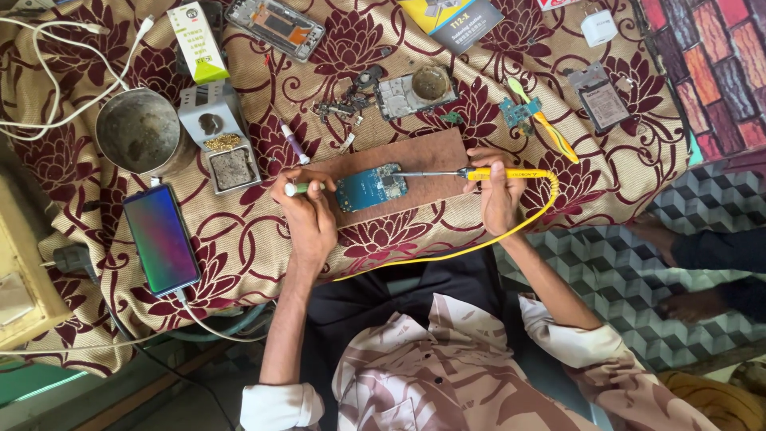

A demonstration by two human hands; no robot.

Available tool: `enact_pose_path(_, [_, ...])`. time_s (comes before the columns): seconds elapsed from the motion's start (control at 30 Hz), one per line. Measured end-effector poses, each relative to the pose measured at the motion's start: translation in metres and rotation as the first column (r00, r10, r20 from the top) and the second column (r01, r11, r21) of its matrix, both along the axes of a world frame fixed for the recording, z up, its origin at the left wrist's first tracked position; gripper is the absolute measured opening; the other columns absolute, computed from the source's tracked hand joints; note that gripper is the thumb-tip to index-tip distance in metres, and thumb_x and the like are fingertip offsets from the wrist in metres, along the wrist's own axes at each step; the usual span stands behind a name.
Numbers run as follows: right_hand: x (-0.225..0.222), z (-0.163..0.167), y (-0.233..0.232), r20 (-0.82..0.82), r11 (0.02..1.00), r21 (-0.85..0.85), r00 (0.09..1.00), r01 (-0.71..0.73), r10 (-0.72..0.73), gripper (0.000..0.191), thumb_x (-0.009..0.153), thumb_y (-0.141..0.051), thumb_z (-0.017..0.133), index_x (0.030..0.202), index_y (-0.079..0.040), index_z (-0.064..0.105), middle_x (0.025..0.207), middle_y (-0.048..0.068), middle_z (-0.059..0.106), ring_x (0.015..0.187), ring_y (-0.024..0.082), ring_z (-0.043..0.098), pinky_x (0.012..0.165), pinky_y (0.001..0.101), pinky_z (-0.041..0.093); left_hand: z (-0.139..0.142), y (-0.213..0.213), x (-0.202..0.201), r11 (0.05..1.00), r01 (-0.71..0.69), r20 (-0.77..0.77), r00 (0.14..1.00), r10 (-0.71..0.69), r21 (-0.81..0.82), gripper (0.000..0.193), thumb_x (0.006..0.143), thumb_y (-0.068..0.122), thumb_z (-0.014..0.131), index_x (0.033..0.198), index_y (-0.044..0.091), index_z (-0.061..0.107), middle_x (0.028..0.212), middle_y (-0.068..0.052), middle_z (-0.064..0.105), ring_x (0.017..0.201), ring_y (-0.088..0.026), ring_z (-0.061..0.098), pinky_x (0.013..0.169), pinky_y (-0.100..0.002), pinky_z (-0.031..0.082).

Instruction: The person uses a soldering iron in their right hand and a soldering wire in their left hand to apply solder to a blue circuit board. They repeatedly touch the iron to the board and feed solder wire to the joint.

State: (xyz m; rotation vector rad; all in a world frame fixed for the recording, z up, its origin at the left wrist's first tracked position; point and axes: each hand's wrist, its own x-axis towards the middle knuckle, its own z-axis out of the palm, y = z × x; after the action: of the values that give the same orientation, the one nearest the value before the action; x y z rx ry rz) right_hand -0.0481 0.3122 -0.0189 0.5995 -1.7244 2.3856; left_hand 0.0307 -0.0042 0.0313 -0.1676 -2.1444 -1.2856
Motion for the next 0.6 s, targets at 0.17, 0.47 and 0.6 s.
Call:
enact_pose_path(0.17, [0.0005,-0.0015,-0.0003,0.003,1.000,-0.026,1.000,0.004,-0.003,0.033,0.117,-0.024,0.043,0.115,0.005,0.059,0.129,0.022,0.061,0.078,0.017,0.064,0.074,0.0336,0.058,0.0014,0.0000,-0.0004,1.000,-0.006,-0.012,1.000,0.006,-0.024,0.022,0.117,0.010,0.032,0.137,0.004,0.024,0.095,-0.011,0.064,0.063,-0.011,0.047,0.064,-0.027,0.042])
enact_pose_path(0.47, [-0.0009,-0.0034,-0.0004,0.014,0.999,-0.045,1.000,0.017,-0.017,0.033,0.115,-0.025,0.046,0.113,0.005,0.060,0.127,0.022,0.063,0.075,0.017,0.065,0.070,0.0342,0.059,-0.0010,0.0004,-0.0002,0.999,0.025,-0.016,1.000,-0.024,0.021,0.022,0.117,0.008,0.031,0.138,0.005,0.023,0.095,-0.012,0.064,0.062,-0.011,0.048,0.059,-0.026,0.042])
enact_pose_path(0.6, [-0.0005,-0.0041,0.0000,0.010,0.999,-0.037,1.000,0.026,-0.025,0.033,0.115,-0.025,0.046,0.112,0.004,0.061,0.126,0.022,0.064,0.075,0.018,0.066,0.068,0.0340,0.060,-0.0039,-0.0006,-0.0014,1.000,-0.012,0.000,1.000,0.012,0.002,0.021,0.117,0.009,0.031,0.137,0.006,0.024,0.093,-0.011,0.065,0.061,-0.011,0.049,0.059,-0.026,0.042])
